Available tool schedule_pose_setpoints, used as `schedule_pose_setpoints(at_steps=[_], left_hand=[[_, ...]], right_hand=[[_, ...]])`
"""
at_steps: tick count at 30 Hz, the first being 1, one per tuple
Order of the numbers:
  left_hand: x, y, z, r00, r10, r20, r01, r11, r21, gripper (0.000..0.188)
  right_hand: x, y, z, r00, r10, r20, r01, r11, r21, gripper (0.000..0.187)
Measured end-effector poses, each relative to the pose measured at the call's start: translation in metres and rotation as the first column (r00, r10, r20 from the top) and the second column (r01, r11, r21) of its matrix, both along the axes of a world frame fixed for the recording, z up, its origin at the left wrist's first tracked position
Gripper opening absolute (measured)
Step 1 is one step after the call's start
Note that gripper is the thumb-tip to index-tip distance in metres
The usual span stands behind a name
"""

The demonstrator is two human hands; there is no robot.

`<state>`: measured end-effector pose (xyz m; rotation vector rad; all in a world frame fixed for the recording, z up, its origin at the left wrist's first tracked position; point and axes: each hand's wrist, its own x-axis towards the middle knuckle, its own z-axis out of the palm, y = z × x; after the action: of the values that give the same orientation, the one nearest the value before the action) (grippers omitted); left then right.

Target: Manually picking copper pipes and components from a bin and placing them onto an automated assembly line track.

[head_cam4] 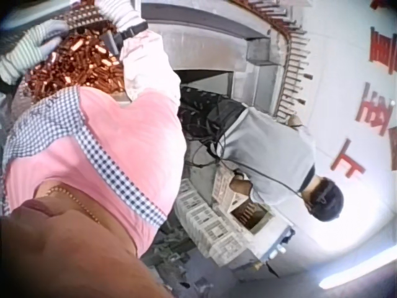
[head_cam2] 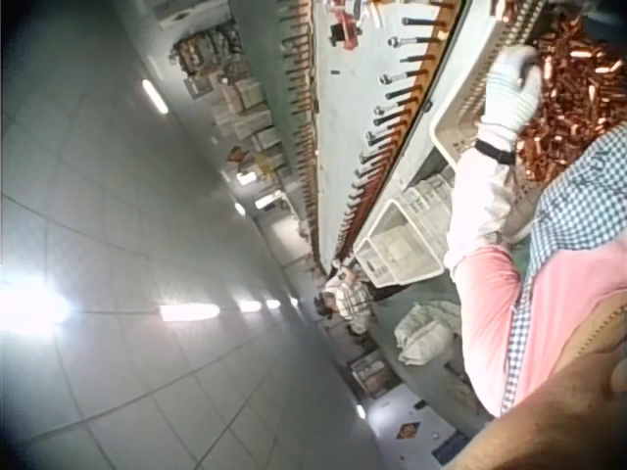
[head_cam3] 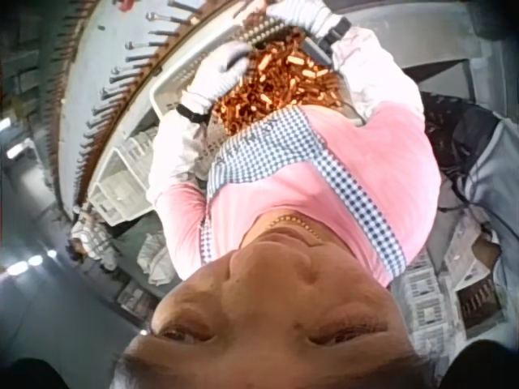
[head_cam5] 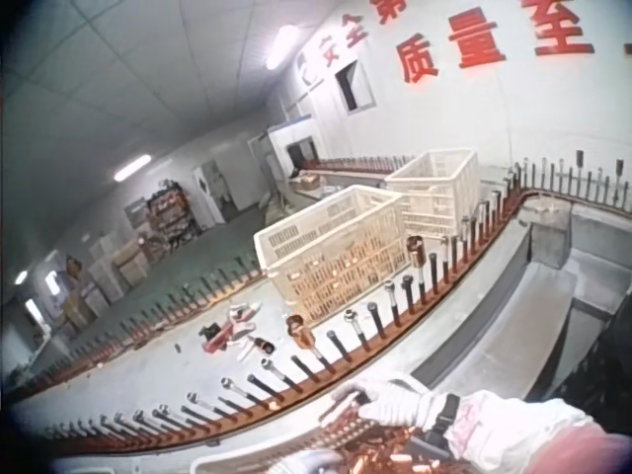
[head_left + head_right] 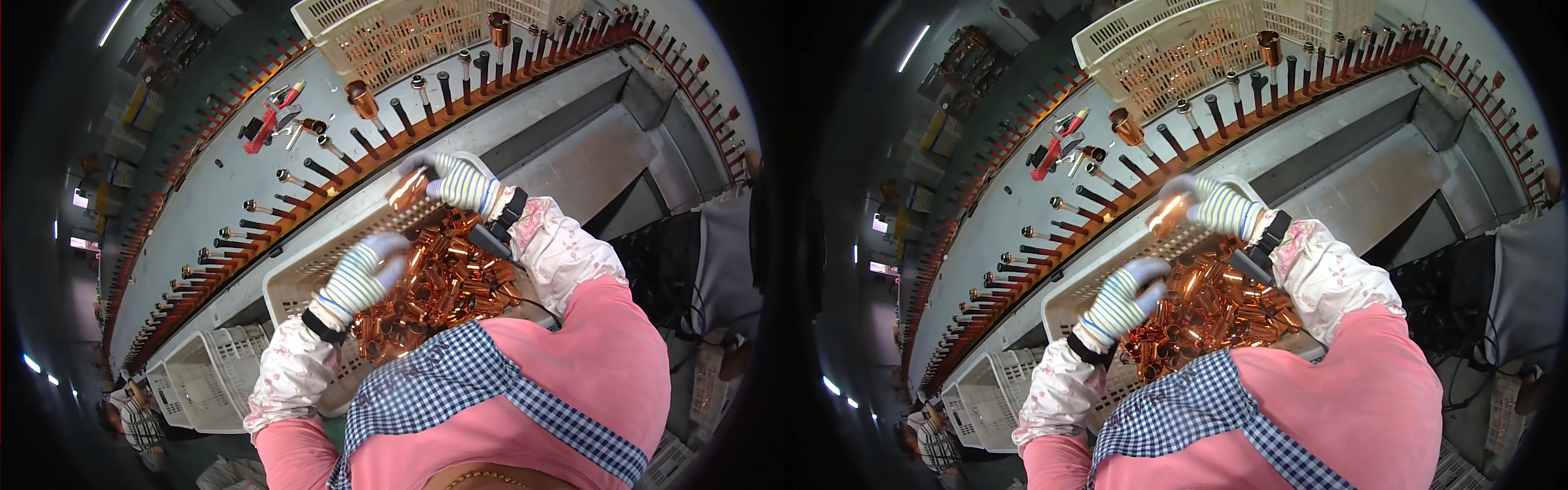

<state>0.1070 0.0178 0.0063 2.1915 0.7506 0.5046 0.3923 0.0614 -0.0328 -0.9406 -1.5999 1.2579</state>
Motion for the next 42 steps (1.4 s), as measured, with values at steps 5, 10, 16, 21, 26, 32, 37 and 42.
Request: schedule_pose_setpoints(at_steps=[5,10,16,21,26,32,37,42], left_hand=[[0.006,0.07,0.007,0.909,0.323,0.265,-0.373,0.912,0.169,0.03],[0.021,0.154,-0.001,0.739,0.454,0.498,-0.576,0.809,0.117,0.049],[0.002,0.236,-0.021,0.506,0.619,0.601,-0.554,0.767,-0.324,0.044],[-0.037,0.26,-0.007,0.538,0.758,0.37,-0.409,0.618,-0.672,0.062],[-0.054,0.273,0.005,0.698,0.682,0.219,-0.704,0.597,0.383,0.074],[0.022,0.28,0.069,0.681,0.51,0.525,-0.52,0.842,-0.144,0.067],[0.095,0.249,0.06,0.497,0.582,0.644,-0.397,0.812,-0.427,0.061],[0.098,0.247,0.051,0.603,0.598,0.529,-0.508,0.798,-0.324,0.043]], right_hand=[[-0.012,-0.006,0.007,0.944,0.083,0.318,-0.119,0.988,0.096,0.059],[-0.003,0.003,0.004,0.942,0.05,0.33,-0.069,0.997,0.045,0.05],[-0.005,0.009,0.01,0.952,0.1,0.289,-0.111,0.993,0.024,0.04],[0.001,0.011,0.006,0.959,0.082,0.271,-0.09,0.996,0.018,0.039],[-0.004,0.013,0.01,0.951,0.098,0.293,-0.084,0.995,-0.06,0.039],[-0.005,0.012,0.013,0.952,0.079,0.296,-0.068,0.997,-0.047,0.042],[-0.007,0.001,0.024,0.905,-0.013,0.424,0.062,0.993,-0.101,0.037],[-0.005,0.014,0.017,0.872,-0.449,-0.198,0.451,0.892,-0.036,0.029]])
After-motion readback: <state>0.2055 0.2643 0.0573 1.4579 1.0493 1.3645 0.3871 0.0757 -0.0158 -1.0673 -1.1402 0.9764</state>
